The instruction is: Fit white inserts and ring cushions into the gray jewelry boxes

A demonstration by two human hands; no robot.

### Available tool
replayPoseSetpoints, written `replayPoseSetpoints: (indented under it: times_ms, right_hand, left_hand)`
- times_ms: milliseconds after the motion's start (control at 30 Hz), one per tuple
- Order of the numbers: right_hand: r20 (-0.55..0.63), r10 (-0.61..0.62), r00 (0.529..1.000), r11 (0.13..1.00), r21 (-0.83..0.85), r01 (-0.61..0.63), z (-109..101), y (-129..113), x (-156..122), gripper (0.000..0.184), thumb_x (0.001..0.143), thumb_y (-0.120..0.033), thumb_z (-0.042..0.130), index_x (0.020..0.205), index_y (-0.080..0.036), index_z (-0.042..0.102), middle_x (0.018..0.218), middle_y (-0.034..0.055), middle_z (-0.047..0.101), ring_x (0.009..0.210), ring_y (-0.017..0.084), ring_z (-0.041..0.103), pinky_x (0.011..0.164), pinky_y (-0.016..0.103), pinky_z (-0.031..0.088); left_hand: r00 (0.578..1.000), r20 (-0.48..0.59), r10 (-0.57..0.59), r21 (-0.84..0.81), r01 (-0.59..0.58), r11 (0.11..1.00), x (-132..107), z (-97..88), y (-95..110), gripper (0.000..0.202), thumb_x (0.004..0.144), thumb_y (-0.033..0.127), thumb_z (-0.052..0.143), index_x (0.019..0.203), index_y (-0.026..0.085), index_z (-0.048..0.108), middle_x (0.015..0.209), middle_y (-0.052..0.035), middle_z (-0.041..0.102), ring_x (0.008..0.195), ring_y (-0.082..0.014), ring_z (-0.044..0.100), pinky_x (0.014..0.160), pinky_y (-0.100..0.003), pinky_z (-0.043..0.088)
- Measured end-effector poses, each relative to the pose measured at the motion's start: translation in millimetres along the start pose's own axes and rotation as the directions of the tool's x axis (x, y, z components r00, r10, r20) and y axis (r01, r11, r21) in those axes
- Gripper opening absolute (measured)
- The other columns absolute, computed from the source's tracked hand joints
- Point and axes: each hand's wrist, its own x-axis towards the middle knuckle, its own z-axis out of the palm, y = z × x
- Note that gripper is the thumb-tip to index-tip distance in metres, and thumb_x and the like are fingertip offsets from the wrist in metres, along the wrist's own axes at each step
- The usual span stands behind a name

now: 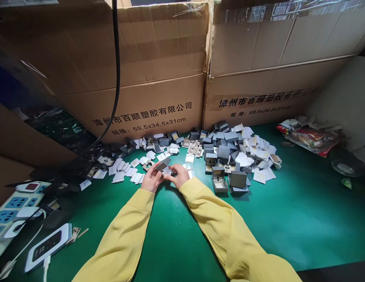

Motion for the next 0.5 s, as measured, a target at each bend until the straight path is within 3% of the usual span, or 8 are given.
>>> replayPoseSetpoints:
  times_ms: [267, 400, 500]
  right_hand:
    - [0.054, -0.221, 0.974, 0.961, -0.16, 0.227, 3, 12, 0, 0.033, 0.078, -0.047, 0.058, 0.09, -0.017, 0.065, 0.088, 0.0085, 0.063, 0.083, 0.02, 0.056, 0.074, 0.034, 0.048]
    - [0.09, -0.334, 0.938, 0.887, -0.307, 0.345, 6, 9, -4, 0.034, 0.085, -0.039, 0.05, 0.106, -0.016, 0.062, 0.095, 0.0113, 0.063, 0.088, 0.022, 0.052, 0.079, 0.038, 0.048]
    - [0.148, -0.351, 0.925, 0.825, -0.418, 0.38, 4, -2, -7, 0.04, 0.086, -0.038, 0.046, 0.118, -0.016, 0.056, 0.105, 0.0131, 0.06, 0.095, 0.025, 0.049, 0.083, 0.042, 0.046]
  left_hand:
    - [1.0, -0.022, -0.01, -0.037, 0.009, 0.999, 1, -2.6, -3, 0.065, 0.058, 0.033, 0.078, 0.116, 0.02, 0.053, 0.106, -0.011, 0.063, 0.094, -0.0223, 0.059, 0.072, -0.031, 0.05]
    - [0.999, -0.048, -0.019, -0.076, 0.015, 0.997, 1, -2.6, 0, 0.061, 0.059, 0.03, 0.078, 0.115, 0.02, 0.054, 0.099, -0.0079, 0.064, 0.085, -0.0177, 0.06, 0.066, -0.028, 0.051]
    - [0.998, -0.054, -0.045, -0.124, 0.038, 0.992, 1, -2.9, 3, 0.062, 0.06, 0.032, 0.077, 0.116, 0.022, 0.053, 0.092, -0.0049, 0.064, 0.079, -0.0155, 0.06, 0.063, -0.027, 0.051]
